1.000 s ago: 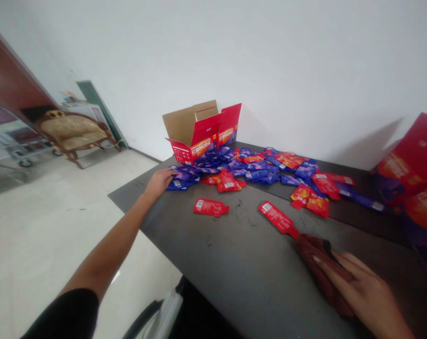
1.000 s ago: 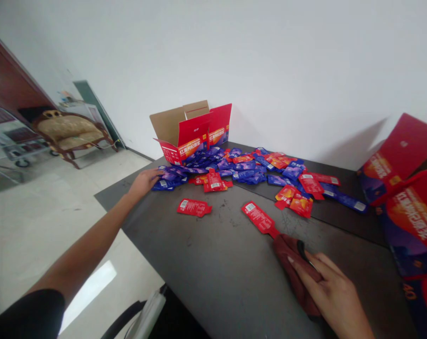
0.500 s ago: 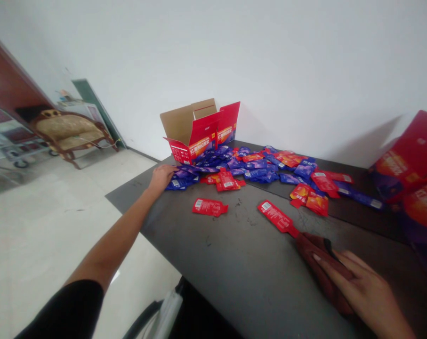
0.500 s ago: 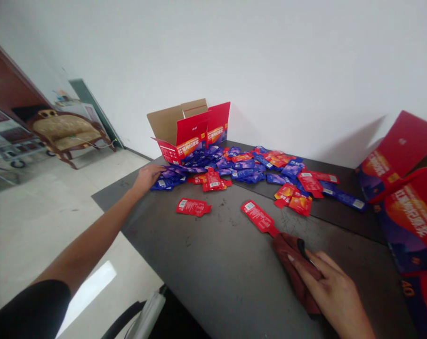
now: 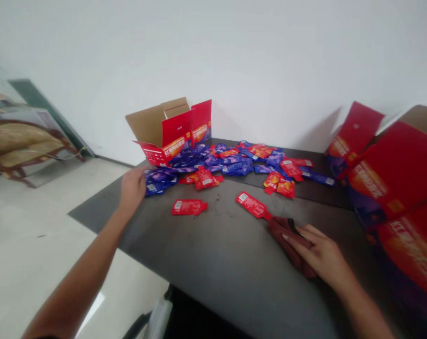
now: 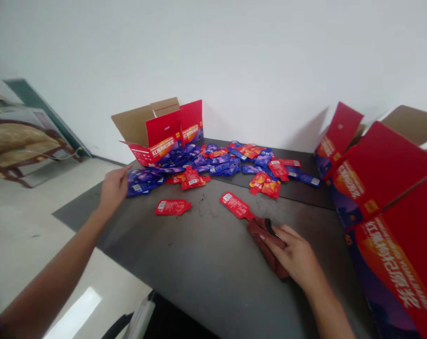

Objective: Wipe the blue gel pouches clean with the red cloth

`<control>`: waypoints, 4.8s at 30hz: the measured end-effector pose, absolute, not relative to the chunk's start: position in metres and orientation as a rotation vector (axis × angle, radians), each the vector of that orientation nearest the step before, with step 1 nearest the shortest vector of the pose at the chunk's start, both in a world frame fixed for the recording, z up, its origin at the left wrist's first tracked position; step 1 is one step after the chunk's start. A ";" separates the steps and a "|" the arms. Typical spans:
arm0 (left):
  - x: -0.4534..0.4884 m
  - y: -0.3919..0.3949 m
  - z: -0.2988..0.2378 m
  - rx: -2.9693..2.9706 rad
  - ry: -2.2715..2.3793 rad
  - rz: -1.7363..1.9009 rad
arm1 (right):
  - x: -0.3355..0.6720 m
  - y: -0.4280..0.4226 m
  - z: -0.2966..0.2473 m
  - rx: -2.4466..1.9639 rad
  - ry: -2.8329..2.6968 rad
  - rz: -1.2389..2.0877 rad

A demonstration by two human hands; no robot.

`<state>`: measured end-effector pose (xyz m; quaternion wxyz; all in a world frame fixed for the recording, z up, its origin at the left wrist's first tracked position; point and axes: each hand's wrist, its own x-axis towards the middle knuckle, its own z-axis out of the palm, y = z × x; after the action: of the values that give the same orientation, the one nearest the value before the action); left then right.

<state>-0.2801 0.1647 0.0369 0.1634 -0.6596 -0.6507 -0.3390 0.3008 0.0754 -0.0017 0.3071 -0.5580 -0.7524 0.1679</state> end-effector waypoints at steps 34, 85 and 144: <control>0.132 0.387 0.015 -2.678 -1.450 0.059 | 0.291 0.067 0.024 -1.464 -2.051 0.706; 0.026 -0.025 -0.018 -2.686 -1.940 -0.970 | 0.308 0.080 -0.007 -1.515 -1.733 0.316; -0.016 -0.072 -0.038 -2.926 -1.329 -1.003 | 0.210 0.025 0.019 -1.294 -2.568 0.206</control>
<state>-0.0156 -0.0719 -0.0380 -0.1123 -0.8636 -0.3923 -0.2961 0.2103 0.0251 0.0191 0.1290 -0.4453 -0.8832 0.0708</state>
